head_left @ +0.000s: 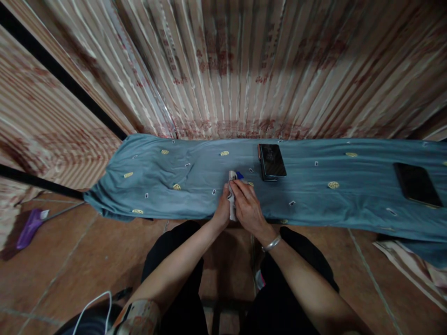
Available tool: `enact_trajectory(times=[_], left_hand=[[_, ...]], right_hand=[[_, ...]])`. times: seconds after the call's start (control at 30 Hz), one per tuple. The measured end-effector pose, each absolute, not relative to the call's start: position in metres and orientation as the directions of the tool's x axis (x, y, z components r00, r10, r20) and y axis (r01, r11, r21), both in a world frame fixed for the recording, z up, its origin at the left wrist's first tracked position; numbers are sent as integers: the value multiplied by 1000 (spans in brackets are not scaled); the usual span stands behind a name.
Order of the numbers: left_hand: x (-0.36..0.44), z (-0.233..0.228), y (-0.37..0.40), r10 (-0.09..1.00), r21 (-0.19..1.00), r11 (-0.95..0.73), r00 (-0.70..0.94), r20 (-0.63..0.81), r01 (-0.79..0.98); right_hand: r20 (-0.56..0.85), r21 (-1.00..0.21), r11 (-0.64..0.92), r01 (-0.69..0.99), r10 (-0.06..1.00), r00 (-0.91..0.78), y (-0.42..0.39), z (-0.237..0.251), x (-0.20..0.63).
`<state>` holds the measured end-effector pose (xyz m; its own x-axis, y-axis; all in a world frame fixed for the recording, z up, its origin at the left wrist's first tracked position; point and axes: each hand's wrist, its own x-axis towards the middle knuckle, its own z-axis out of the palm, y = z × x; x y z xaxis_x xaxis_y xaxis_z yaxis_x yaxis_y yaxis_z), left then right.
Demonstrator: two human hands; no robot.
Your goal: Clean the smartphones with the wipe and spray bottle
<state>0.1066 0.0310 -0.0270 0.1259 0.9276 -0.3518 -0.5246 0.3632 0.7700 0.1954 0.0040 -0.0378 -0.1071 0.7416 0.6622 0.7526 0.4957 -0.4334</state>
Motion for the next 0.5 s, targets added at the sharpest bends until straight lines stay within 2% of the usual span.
enact_trajectory(times=[0.17, 0.33, 0.5], left_hand=[[104, -32, 30, 951, 831, 310, 165, -263, -463], [96, -36, 26, 979, 936, 184, 135, -149, -300], [91, -36, 19, 980, 977, 128, 172, -98, -172]], right_hand=[[641, -447, 469, 762, 762, -93, 9, -37, 196], [616, -475, 465, 747, 782, -95, 9, -32, 195], [591, -489, 444, 751, 802, -88, 10, -28, 197]])
